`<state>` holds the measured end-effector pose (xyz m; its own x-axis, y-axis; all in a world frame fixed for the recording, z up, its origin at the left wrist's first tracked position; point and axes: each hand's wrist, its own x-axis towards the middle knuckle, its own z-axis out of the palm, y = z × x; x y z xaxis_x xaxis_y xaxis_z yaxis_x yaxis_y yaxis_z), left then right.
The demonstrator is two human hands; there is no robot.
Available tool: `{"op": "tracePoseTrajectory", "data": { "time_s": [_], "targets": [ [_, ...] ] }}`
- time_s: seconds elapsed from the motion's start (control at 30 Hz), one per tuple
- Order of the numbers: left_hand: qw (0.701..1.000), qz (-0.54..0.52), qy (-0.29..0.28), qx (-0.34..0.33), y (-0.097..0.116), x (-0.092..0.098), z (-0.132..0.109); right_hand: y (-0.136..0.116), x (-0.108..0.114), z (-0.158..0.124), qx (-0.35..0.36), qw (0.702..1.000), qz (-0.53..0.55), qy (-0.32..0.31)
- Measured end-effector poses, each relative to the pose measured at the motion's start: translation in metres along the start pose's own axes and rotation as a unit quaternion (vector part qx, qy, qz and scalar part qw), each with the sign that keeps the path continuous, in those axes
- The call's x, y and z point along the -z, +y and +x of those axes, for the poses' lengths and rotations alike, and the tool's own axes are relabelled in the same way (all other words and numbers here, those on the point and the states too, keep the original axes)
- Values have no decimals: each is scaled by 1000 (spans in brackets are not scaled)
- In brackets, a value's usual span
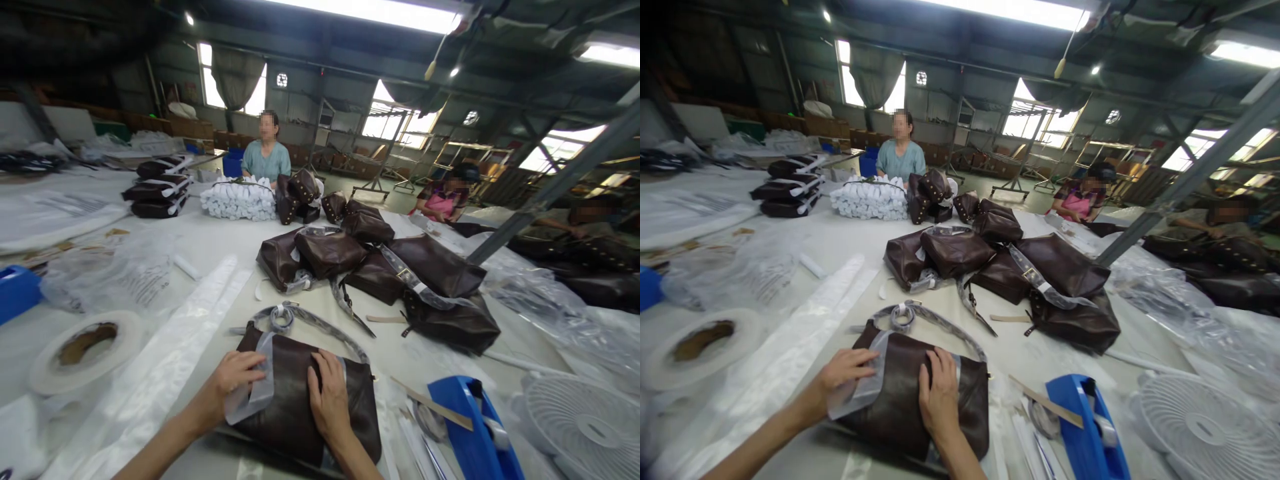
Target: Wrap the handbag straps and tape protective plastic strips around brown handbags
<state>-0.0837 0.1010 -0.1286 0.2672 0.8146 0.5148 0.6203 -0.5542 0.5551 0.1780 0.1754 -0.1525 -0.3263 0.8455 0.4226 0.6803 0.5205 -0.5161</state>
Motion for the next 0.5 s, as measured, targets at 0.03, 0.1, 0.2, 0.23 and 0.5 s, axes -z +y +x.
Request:
{"op": "tracePoseTrajectory", "data": {
  "time_s": [0.03,0.1,0.2,0.23,0.5],
  "targets": [
    [999,25,2,-20,3,-1,-6,0,0,0,2,1000,1,2],
    [997,58,3,-48,8,-1,-15,-1,0,0,5,1000,2,4],
    [996,75,37,-43,15,0,-25,-1,1,1,8,1000,-3,7],
    [995,73,56,-39,18,0,-28,-2,1,1,9,1000,-6,7],
    [984,102,-44,-143,30,-8,-42,-4,6,4,21,999,-34,-10]
  ]
}}
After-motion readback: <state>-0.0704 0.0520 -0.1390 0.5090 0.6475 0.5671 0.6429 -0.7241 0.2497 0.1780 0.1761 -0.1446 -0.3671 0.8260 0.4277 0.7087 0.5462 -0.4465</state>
